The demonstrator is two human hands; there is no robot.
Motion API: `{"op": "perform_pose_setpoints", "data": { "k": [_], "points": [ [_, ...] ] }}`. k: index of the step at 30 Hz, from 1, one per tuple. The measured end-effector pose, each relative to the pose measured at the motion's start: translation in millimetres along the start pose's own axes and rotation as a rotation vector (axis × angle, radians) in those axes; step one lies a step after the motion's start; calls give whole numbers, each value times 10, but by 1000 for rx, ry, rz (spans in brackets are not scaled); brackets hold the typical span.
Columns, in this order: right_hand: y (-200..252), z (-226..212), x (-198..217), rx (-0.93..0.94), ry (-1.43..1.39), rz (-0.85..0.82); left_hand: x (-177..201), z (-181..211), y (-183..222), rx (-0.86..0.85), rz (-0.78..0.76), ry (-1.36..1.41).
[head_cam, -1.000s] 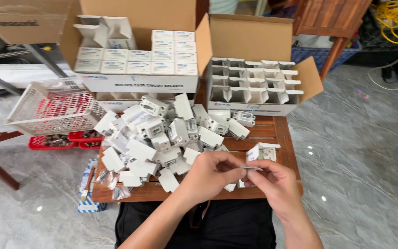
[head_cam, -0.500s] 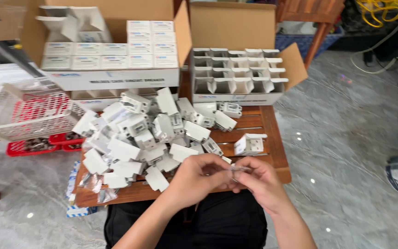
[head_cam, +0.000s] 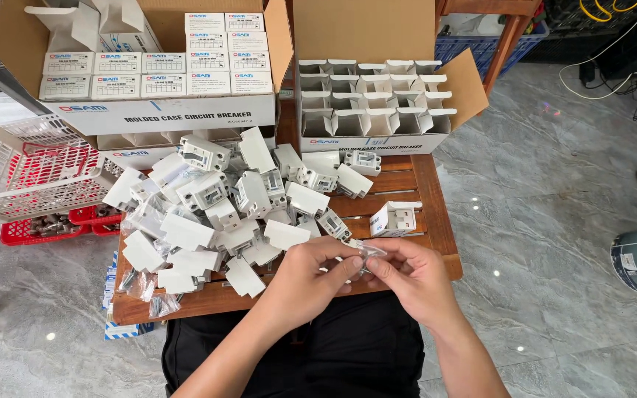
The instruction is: The person sorts white circuit breakers by picking them from a large pile on a wooden table and placing them into partitioned cardboard boxes.
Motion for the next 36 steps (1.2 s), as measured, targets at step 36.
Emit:
{"op": "perform_pose_setpoints", "data": {
  "k": [36],
  "points": [
    [-78,238,72,124,-236,-8,-243,-382,-224,-55,14,450]
  ]
}}
Point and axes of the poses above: each hand's wrist, its own y-axis away from the middle knuckle, its own x-axis out of the back of the hand, z = x × y, the point moved 1 cm from there along -y, towards the middle knuckle, and after that the axes turned 11 degrees about x, right-handed, at the moved point
